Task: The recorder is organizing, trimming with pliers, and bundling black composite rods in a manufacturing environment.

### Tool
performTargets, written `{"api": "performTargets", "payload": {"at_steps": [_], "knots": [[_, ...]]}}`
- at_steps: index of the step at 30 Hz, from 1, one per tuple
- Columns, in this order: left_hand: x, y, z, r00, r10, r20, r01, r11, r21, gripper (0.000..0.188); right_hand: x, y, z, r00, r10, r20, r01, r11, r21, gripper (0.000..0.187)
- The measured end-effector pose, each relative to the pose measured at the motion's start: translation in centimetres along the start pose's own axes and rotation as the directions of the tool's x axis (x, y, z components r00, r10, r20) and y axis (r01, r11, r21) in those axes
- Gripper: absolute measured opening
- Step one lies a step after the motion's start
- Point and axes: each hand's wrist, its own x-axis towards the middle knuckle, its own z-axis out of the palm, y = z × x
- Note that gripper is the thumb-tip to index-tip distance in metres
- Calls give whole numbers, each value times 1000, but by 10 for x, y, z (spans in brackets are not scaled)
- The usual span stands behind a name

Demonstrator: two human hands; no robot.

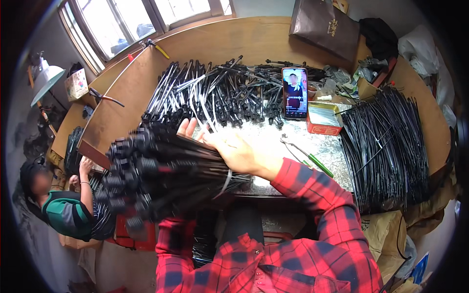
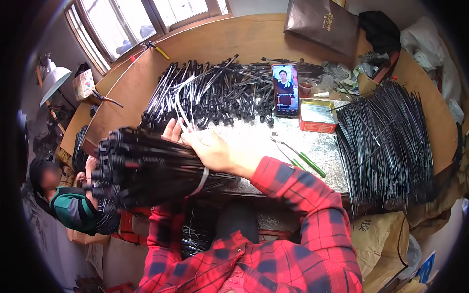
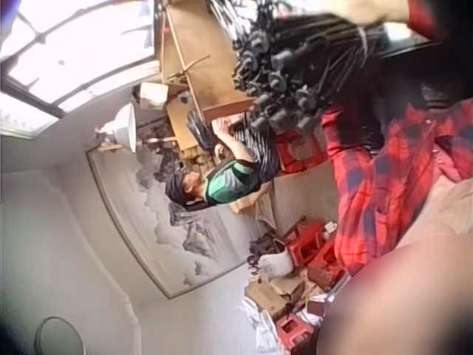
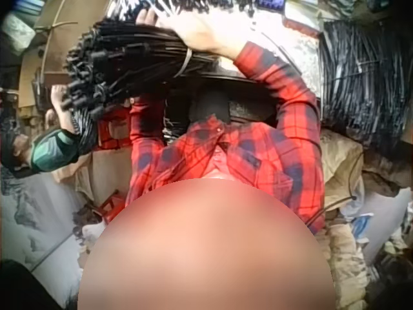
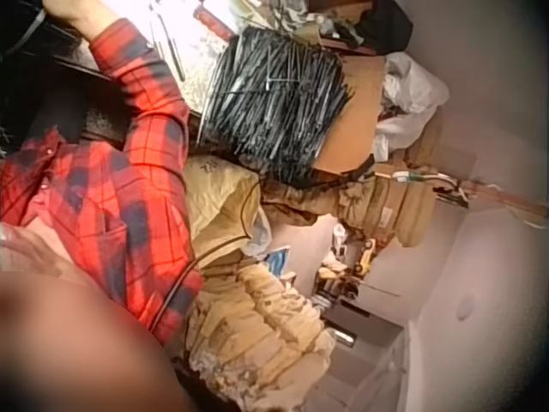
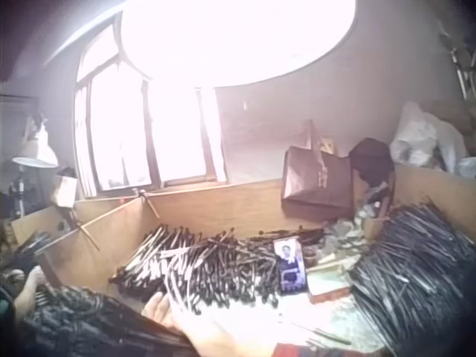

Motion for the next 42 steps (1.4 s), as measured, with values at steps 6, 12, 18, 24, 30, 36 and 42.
{"api": "performTargets", "payload": {"at_steps": [6, 12, 18, 24, 30, 36, 42], "knots": [[5, -6, 54, 936, 158, 314, -284, 867, 409, 84, -40, -4, -10, 932, -362, -1, 350, 900, -259, 27], [-24, -22, 48, 896, 29, 443, -444, 50, 895, 81, -87, 51, -25, 837, -482, 259, 533, 611, -586, 34], [-52, -45, 58, 968, 251, 12, -37, 93, 995, 37, -107, 51, -12, 888, -457, 47, 365, 639, -678, 35], [-84, -52, 54, 941, 273, -199, 64, 433, 899, 45, -100, 37, 0, 874, -485, -21, 297, 570, -766, 46], [-96, -55, 51, 933, 186, -307, 31, 810, 586, 20, -92, 17, -3, 966, -173, 191, 251, 456, -854, 60], [-100, -59, 35, 909, 52, -414, 77, 955, 287, 20, -79, -1, -2, 914, -10, 406, 384, 347, -856, 52], [-99, -61, 48, 926, 237, -293, 13, 758, 652, 11, -90, 11, -11, 932, -162, 323, 362, 443, -820, 46]]}}
